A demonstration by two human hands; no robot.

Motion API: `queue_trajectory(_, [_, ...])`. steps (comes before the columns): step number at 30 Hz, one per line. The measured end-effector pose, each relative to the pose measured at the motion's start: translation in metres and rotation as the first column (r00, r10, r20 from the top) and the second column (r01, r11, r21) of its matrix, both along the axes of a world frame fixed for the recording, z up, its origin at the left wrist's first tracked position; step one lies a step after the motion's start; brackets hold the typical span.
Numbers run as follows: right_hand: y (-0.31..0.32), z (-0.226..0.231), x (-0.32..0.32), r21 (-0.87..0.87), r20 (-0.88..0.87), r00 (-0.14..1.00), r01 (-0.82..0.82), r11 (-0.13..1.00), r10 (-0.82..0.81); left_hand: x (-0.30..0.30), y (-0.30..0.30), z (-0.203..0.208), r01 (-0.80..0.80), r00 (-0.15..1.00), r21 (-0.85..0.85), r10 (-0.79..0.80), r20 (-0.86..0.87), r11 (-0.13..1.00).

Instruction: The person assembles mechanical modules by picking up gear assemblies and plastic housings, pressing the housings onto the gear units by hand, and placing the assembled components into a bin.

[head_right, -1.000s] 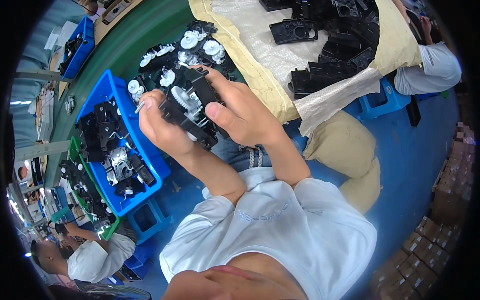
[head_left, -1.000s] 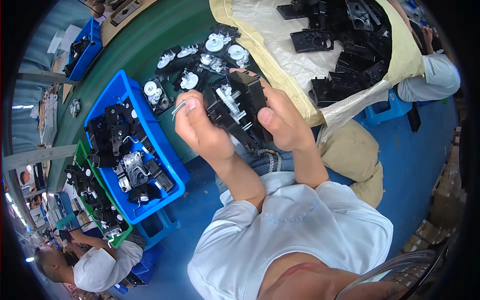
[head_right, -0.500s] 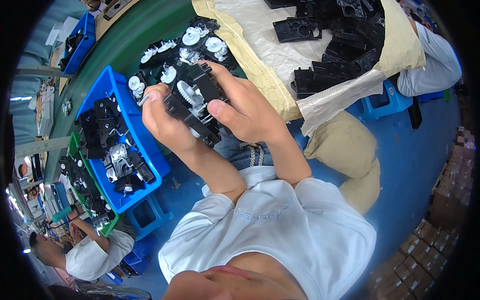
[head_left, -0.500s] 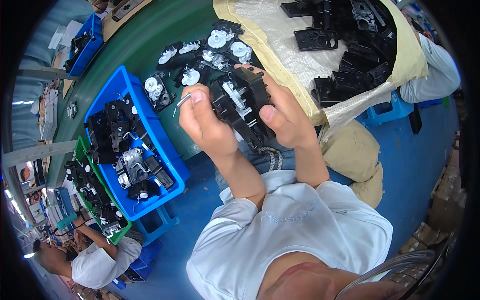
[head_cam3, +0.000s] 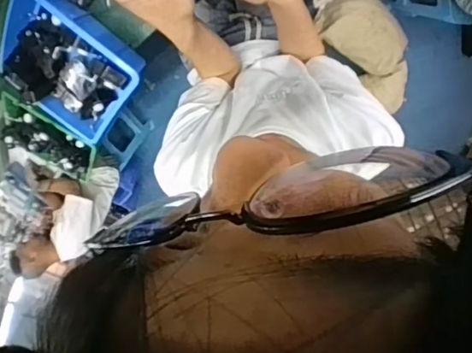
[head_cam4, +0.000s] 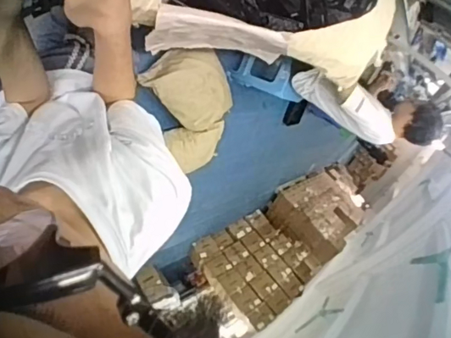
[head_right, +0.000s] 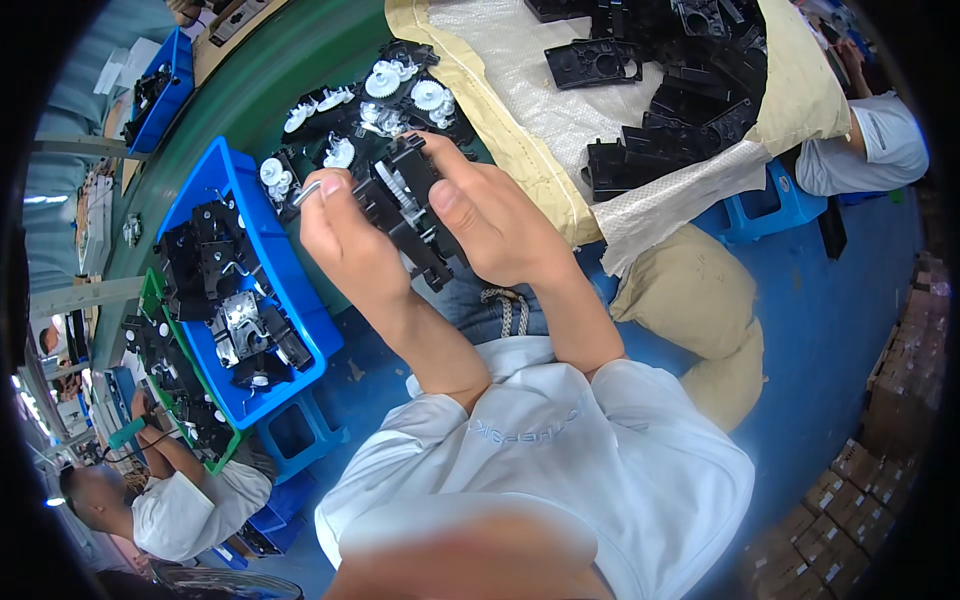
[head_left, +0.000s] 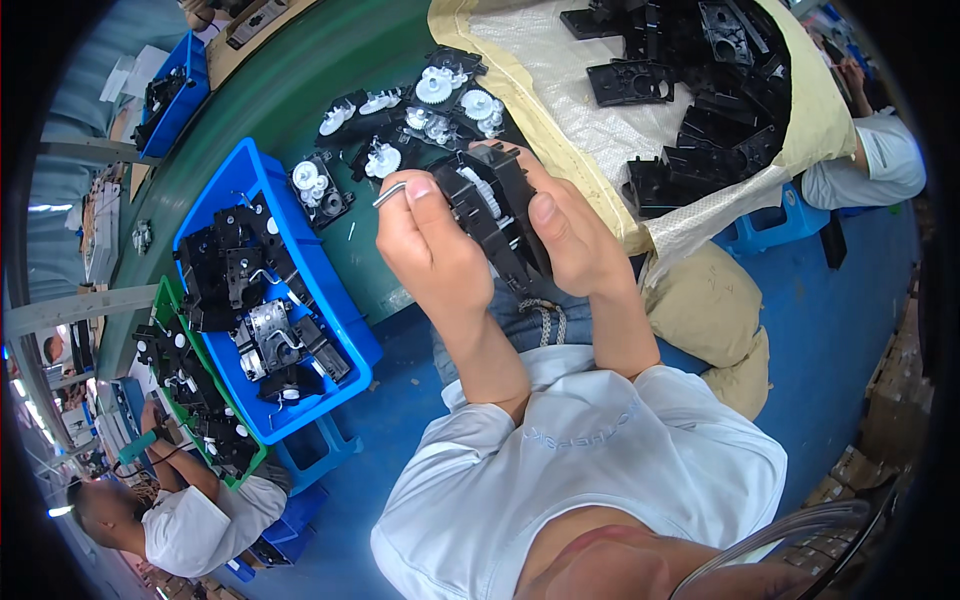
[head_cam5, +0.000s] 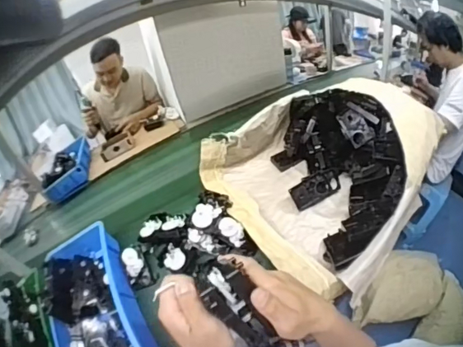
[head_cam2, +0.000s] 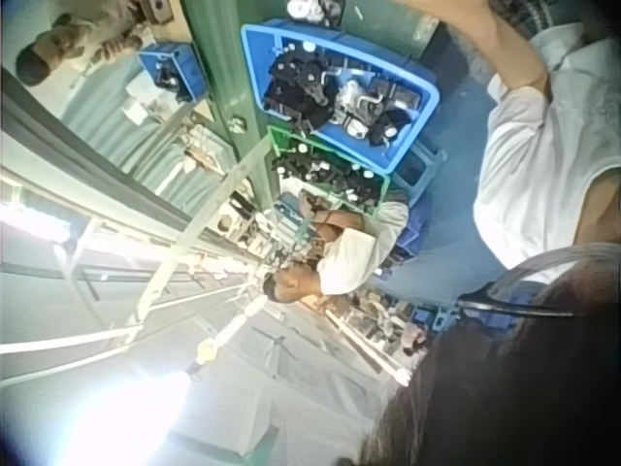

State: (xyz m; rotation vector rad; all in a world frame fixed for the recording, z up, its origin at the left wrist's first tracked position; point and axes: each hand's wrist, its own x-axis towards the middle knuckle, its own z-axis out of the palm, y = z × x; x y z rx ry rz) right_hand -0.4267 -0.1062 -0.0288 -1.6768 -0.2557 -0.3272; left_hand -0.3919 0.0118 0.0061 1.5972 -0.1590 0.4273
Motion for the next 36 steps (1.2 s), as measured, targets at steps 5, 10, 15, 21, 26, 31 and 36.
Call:
queue_trajectory(5, [-0.002,0.004,-0.002,-0.037,-0.079,0.996,-0.036,0.999,0.033,-0.006,0.001,0.0,0.038,0.999,0.103,-0.038,0.005,0.994])
queue_trajectory(10, [0.007,0.003,0.007,-0.081,0.075,0.997,-0.021,0.997,0.027,-0.002,0.009,-0.005,0.053,0.999,0.084,-0.053,0.001,0.995])
queue_trajectory(15, [0.048,0.018,0.005,0.249,0.084,0.996,-0.008,0.969,-0.013,-0.013,0.019,-0.006,0.367,0.924,0.152,-0.378,0.049,0.918])
queue_trajectory(21, [0.05,0.007,-0.002,0.527,-0.065,0.998,0.012,0.85,0.026,-0.046,0.071,-0.005,0.293,0.95,0.318,-0.311,0.009,0.902])
queue_trajectory(26, [0.056,-0.032,0.019,0.395,0.241,0.935,-0.338,0.854,0.259,-0.063,0.087,0.004,0.184,0.96,0.501,-0.265,0.094,0.845])
queue_trajectory(31, [0.103,-0.003,0.02,0.442,0.281,0.919,-0.379,0.813,0.276,-0.069,0.117,0.006,-0.029,0.953,0.511,-0.13,0.274,0.859])
queue_trajectory(36, [0.149,0.04,0.014,0.605,0.071,0.995,-0.103,0.79,0.075,-0.056,0.231,0.035,-0.642,0.765,0.522,0.424,0.485,0.561])
